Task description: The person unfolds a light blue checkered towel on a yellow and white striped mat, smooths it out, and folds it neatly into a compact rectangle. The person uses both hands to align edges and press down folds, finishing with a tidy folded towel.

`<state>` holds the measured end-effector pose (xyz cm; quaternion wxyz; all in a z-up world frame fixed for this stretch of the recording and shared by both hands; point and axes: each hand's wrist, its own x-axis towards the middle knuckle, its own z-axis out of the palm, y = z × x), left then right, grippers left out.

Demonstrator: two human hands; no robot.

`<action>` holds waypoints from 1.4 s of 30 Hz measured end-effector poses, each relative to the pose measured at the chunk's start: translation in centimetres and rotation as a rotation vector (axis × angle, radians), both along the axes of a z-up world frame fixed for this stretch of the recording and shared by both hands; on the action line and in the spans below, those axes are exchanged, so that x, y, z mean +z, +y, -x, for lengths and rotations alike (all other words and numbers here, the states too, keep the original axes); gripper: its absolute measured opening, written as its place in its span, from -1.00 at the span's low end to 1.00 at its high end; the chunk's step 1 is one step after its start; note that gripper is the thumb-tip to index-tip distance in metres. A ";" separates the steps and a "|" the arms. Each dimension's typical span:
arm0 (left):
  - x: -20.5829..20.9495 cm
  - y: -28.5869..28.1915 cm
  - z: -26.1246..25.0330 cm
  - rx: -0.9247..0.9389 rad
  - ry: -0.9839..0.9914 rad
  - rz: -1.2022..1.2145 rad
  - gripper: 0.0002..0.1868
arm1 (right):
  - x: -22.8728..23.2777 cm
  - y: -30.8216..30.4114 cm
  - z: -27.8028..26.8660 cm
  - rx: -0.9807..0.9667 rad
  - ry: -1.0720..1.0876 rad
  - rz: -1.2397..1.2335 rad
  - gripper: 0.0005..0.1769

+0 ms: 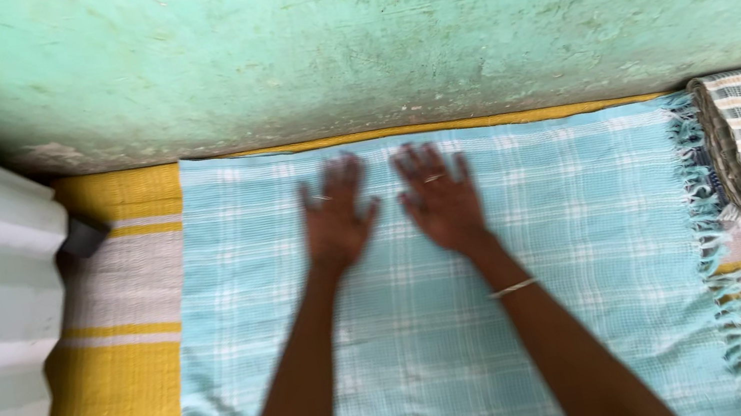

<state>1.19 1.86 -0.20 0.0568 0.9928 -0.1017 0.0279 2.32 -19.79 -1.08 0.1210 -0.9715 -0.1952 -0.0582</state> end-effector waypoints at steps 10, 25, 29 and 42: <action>0.0 15.6 -0.6 0.484 0.021 -0.027 -0.23 | -1.8 -27.4 -1.9 -0.514 -0.079 0.078 -0.13; 2.0 9.3 5.3 0.379 0.089 0.008 -0.30 | -1.9 -11.9 5.5 -0.275 -0.046 0.250 -0.23; 2.6 11.2 6.2 0.488 0.092 0.024 -0.28 | -0.4 -22.0 5.5 -0.440 -0.116 0.074 -0.20; 1.9 14.5 1.6 0.124 0.103 -0.198 -0.13 | -1.3 14.2 1.1 0.068 -0.060 -0.067 -0.24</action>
